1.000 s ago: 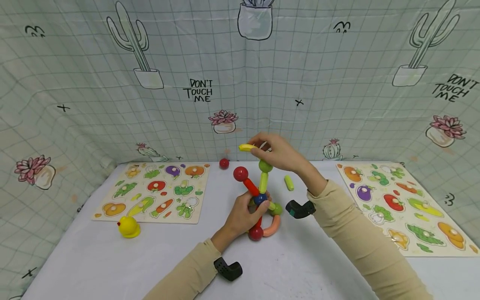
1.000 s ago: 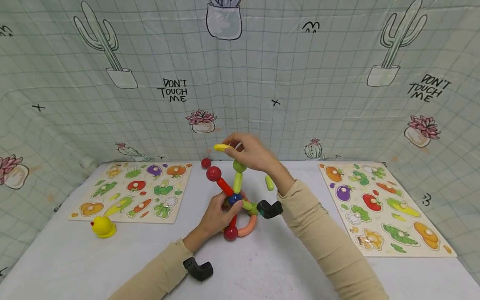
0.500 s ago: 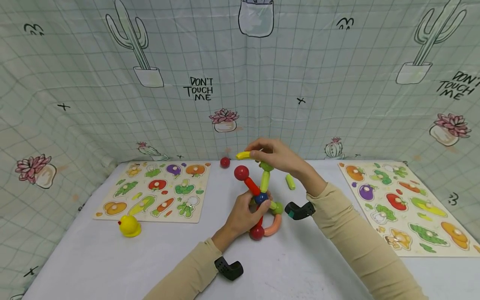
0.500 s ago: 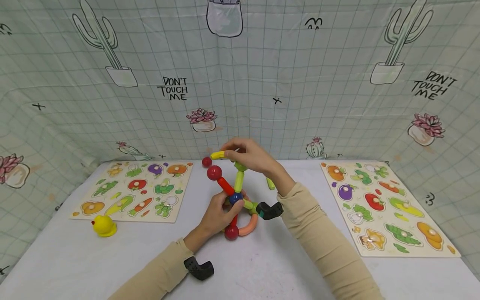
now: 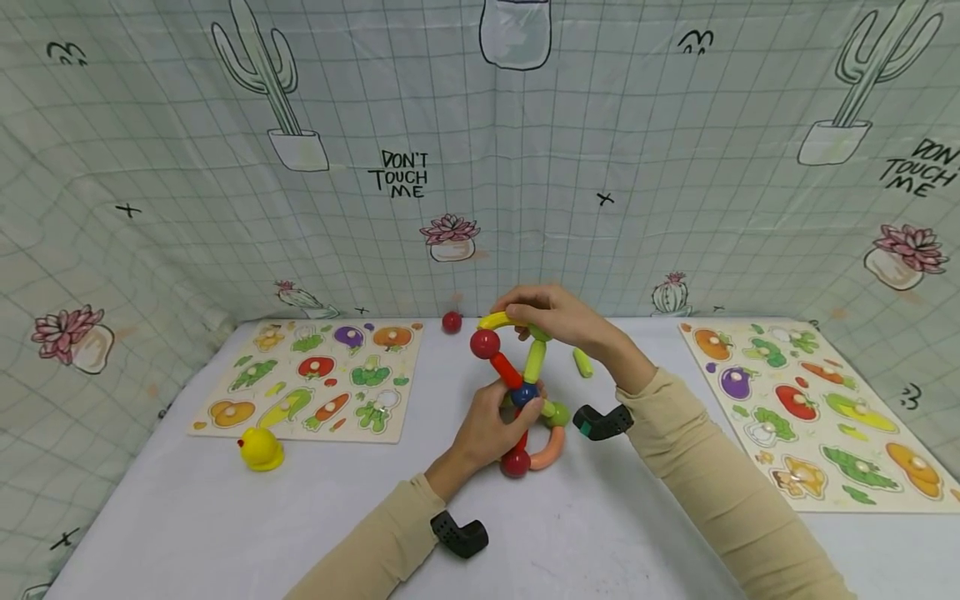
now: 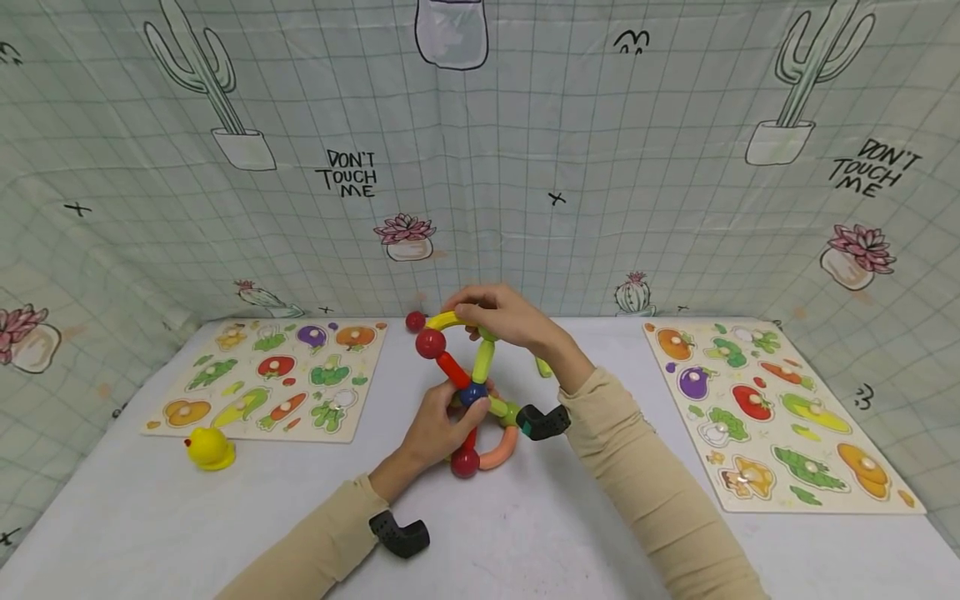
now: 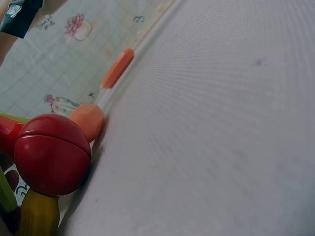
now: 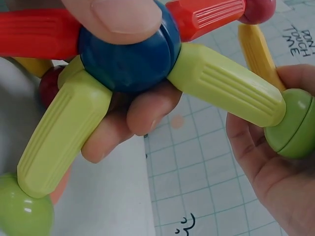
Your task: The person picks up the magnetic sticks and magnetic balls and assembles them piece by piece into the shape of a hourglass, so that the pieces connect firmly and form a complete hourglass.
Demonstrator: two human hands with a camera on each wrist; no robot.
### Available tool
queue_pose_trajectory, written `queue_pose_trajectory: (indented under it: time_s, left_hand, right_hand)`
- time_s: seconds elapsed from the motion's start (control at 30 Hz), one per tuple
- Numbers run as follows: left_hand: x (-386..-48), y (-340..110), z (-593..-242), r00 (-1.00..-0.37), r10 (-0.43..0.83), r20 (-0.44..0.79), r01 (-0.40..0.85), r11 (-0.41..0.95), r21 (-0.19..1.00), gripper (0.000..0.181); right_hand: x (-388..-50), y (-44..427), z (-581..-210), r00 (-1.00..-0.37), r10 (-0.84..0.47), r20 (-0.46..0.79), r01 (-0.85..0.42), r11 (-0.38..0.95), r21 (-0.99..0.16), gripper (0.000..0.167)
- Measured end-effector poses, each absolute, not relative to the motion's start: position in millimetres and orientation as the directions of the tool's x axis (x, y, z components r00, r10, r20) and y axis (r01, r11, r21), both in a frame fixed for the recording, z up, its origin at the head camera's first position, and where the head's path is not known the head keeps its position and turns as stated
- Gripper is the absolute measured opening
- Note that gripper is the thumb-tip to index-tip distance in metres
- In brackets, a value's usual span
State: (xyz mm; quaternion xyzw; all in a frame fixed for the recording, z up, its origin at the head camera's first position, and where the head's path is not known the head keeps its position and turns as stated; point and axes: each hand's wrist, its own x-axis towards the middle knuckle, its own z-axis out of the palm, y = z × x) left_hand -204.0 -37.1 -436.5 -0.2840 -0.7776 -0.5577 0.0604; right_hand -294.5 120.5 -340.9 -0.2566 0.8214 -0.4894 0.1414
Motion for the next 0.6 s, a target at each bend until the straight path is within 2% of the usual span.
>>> queue_pose_trajectory:
  time_s: [0.13,0.33,0.6]
  left_hand:
    - [-212,-36,-451,-0.834,0.369,0.41,0.505,0.211,0.837,0.026]
    - [-200,-37,-431,-0.837,0.379,0.395,0.497,0.222,0.839,0.026]
    - [-200,-38,-427,-0.831,0.386,0.4,0.503,0.215,0.837,0.025]
  right_hand:
    - [-294,121,-341,-0.832,-0.555,0.004,-0.259,0.382,-0.887,0.026]
    - [-294,124,-345,-0.829,-0.559,0.009,-0.264,0.378,-0.888,0.026]
    - [-295,124,-347,-0.805,-0.592,0.024,-0.289,0.357,-0.888,0.027]
